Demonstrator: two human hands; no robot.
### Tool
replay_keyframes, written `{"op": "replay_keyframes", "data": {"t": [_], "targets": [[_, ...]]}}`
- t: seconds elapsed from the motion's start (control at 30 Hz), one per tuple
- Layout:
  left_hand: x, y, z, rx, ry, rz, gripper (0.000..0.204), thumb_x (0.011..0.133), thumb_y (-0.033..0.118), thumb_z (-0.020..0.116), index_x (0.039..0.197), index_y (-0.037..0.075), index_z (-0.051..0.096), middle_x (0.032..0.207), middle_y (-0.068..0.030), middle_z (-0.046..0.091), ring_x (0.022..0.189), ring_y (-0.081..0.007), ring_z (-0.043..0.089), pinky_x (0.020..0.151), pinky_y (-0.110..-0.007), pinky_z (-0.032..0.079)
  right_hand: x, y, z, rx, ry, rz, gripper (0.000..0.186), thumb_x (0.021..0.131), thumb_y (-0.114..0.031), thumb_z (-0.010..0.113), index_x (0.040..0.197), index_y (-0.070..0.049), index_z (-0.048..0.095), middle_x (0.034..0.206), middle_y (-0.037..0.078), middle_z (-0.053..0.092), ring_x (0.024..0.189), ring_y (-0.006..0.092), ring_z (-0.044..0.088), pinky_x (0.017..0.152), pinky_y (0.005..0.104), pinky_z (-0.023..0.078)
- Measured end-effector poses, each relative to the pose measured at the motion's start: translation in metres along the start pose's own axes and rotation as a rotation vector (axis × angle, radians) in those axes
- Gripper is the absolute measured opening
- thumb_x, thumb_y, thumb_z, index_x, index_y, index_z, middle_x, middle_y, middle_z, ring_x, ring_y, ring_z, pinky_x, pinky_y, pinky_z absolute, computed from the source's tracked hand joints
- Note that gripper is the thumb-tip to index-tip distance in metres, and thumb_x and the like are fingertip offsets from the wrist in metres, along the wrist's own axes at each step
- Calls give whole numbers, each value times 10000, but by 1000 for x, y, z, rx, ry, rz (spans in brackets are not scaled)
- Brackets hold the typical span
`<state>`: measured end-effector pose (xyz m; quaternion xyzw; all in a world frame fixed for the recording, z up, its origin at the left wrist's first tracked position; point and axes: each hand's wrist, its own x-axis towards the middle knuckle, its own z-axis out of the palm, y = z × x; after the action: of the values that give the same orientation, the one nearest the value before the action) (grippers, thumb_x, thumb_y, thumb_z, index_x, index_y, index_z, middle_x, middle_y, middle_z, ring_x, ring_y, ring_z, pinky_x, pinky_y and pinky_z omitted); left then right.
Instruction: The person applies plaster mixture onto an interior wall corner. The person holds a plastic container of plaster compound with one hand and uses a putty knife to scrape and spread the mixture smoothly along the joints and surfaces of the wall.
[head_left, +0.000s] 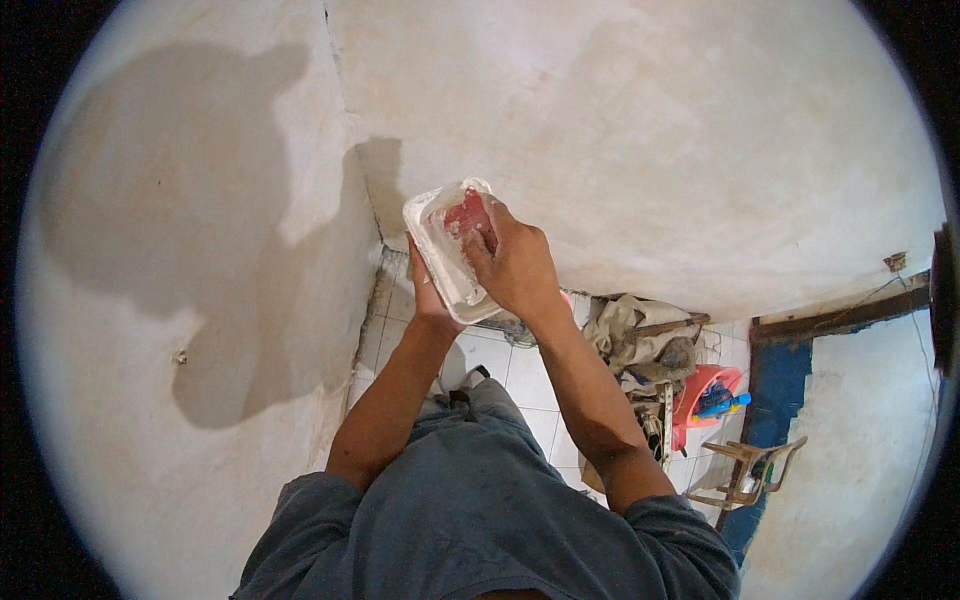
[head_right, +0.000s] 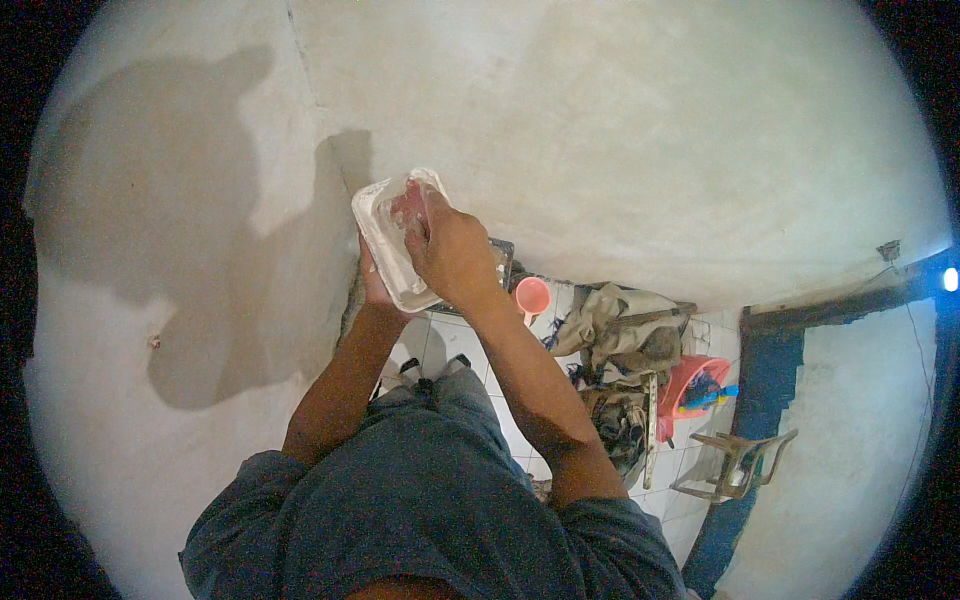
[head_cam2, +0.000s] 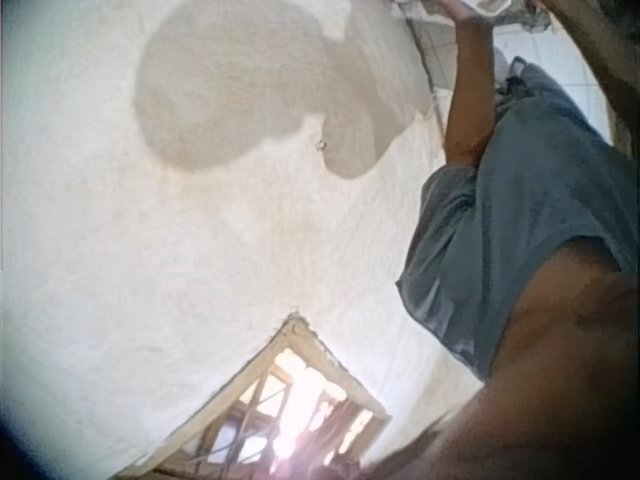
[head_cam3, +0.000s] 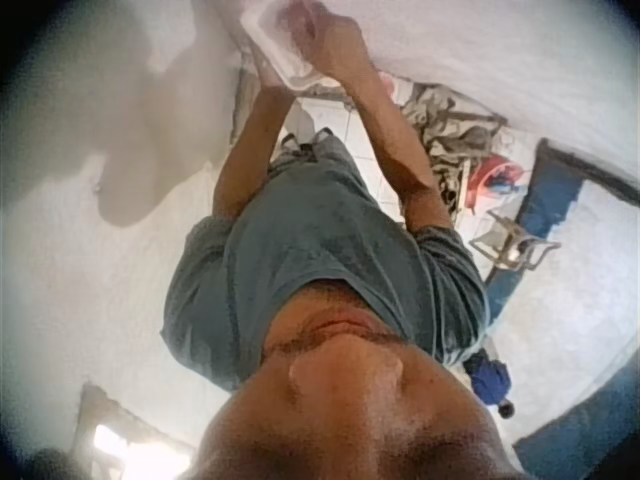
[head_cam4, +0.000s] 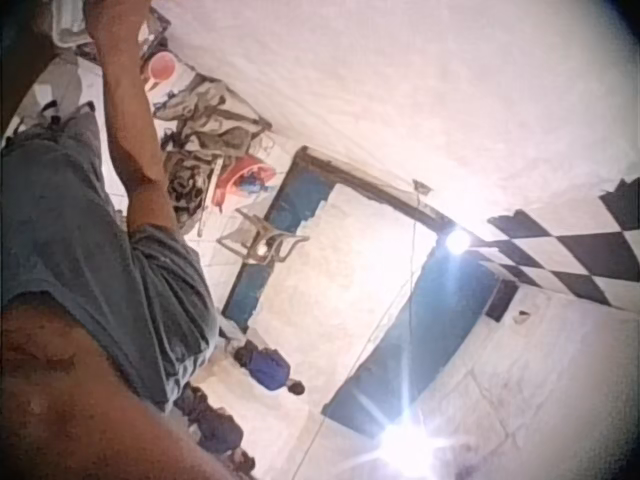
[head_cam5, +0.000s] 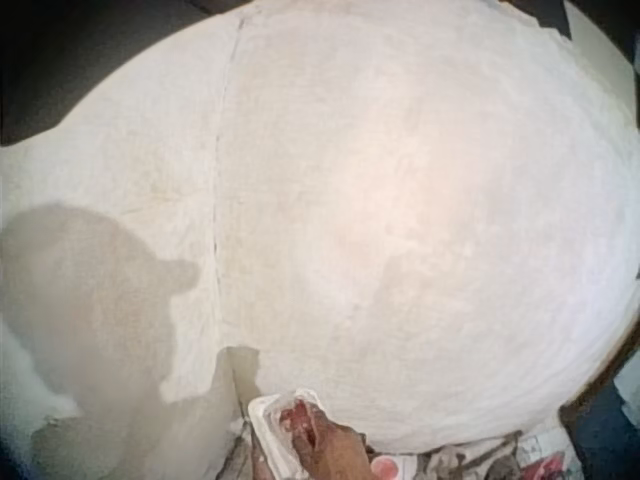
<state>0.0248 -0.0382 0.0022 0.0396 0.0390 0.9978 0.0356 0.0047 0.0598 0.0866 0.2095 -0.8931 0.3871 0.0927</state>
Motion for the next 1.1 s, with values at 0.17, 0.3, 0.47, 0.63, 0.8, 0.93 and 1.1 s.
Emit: {"op": "replay_keyframes", "data": {"t": [0.17, 0.3, 0.47, 0.63, 0.8, 0.93, 1.1], "targets": [[1, -4, -5, 23, 19, 21, 717, 893, 673, 313, 1378, 154, 410, 1338, -92, 494, 1195, -274, 504, 1027, -454, 408, -2, 2, -2, 0, 5, 62, 416, 808, -152, 620, 1182, 14, 540, 744, 240, 625, 719, 392, 647, 632, 405, 505], [-2, -5, 0, 21, 14, 25, 723, 893, 672, 315, 1381, 147, 406, 1346, -92, 488, 1204, -275, 497, 1029, -450, 405, -5, 5, 4, 3, 22, -60, 437, 801, -155, 621, 1193, 16, 532, 768, 247, 627, 724, 398, 644, 637, 409, 508], [0, -1, -4, 43, 30, 20, 729, 888, 680, 313, 1395, 161, 388, 1368, -85, 469, 1227, -279, 479, 1032, -461, 397, -2, 2, -8, -78, -13, -46, 424, 804, -135, 605, 1190, 22, 527, 779, 238, 636, 722, 393, 645, 639, 412, 509], [-2, 1, -4, 60, 25, -9, 726, 885, 685, 313, 1399, 178, 381, 1374, -74, 464, 1234, -283, 473, 1032, -470, 391, 2, 1, -20, -186, 90, 30, 421, 804, -99, 573, 1207, 7, 521, 769, 225, 638, 700, 387, 641, 634, 432, 513], [1, 4, -8, 36, 1, 4, 671, 930, 607, 276, 1413, 147, 351, 1400, -99, 435, 1255, -306, 449, 1050, -475, 364, 0, 0, -16, -297, 135, -53, 426, 798, -94, 577, 1208, 9, 522, 816, 228, 639, 701, 388, 640, 631, 447, 517], [0, 2, -2, 40, 31, -11, 665, 933, 602, 267, 1416, 153, 347, 1408, -98, 427, 1264, -308, 439, 1057, -474, 356, -2, -3, -8, -335, 74, -122, 441, 796, -97, 584, 1220, 8, 519, 832, 220, 638, 712, 382, 640, 630, 449, 524], [2, 4, -4, 39, -23, 14, 740, 893, 687, 266, 1422, 176, 347, 1424, -71, 414, 1285, -285, 420, 1071, -455, 347, 4, -3, -6, -342, 102, -84, 451, 787, -104, 597, 1228, -32, 533, 829, 196, 636, 696, 380, 638, 619, 441, 533]]}}
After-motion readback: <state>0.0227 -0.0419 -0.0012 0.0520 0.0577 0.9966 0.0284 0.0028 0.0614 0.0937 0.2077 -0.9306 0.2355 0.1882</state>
